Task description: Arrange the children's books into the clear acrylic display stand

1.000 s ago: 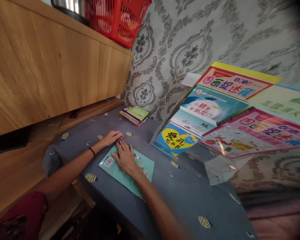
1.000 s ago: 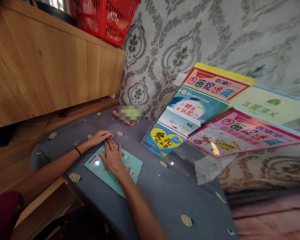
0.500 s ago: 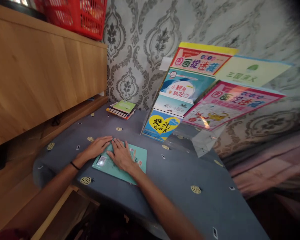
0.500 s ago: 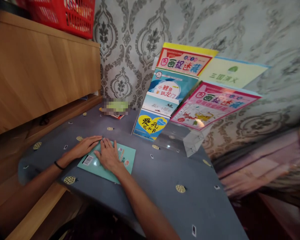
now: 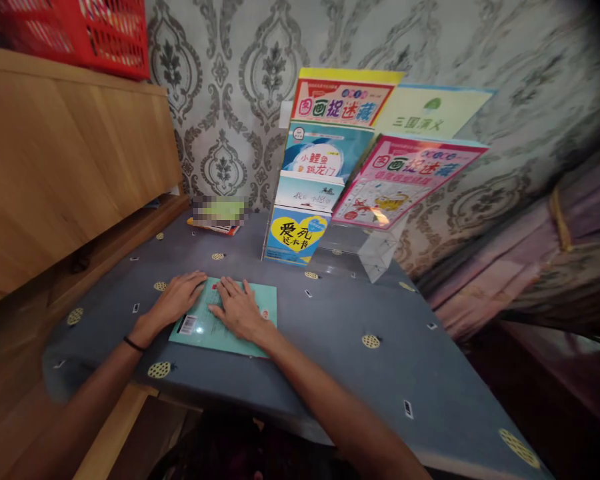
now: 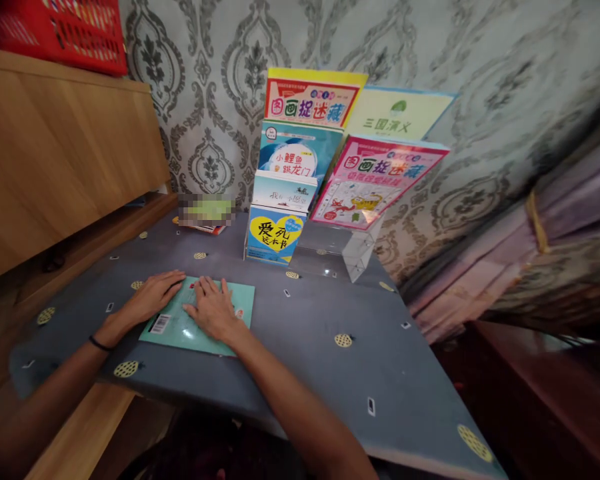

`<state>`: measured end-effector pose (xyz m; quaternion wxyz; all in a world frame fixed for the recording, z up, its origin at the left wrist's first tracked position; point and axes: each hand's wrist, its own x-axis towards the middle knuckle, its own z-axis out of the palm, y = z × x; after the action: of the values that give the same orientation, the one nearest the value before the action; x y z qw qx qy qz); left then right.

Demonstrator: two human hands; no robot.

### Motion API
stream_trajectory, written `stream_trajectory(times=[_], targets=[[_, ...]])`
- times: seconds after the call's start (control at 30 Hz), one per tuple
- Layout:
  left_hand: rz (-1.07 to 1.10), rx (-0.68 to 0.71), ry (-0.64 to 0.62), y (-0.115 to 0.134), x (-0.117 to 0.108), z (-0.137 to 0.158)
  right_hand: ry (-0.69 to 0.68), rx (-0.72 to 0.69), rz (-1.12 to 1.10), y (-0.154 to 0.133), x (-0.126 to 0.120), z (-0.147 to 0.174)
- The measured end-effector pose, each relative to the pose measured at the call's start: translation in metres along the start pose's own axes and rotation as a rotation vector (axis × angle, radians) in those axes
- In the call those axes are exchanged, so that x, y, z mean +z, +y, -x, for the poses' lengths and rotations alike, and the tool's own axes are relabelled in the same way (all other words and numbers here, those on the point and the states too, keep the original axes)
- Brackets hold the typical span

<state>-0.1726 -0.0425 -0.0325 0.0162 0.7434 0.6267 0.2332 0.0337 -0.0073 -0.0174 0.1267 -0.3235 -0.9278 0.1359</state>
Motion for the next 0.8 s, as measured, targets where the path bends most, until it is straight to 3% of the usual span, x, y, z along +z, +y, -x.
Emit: stream_trajectory(times=[0.13, 0.27, 0.8], targets=[[-0.067, 0.087, -0.037, 0.016, 0.009, -0.006, -0.01, -0.004, -0.018, 0.0, -0.002, -0.001], [-0.033, 0.06, -0.031, 0.024, 0.015, -0.007, -0.04, -0.013, -0.022, 0.003, -0.006, 0.002], [0.012, 0.069, 0.058, 0.023, 0.02, -0.004, 0.081, 0.068, 0.004, 0.022, -0.009, 0.031]])
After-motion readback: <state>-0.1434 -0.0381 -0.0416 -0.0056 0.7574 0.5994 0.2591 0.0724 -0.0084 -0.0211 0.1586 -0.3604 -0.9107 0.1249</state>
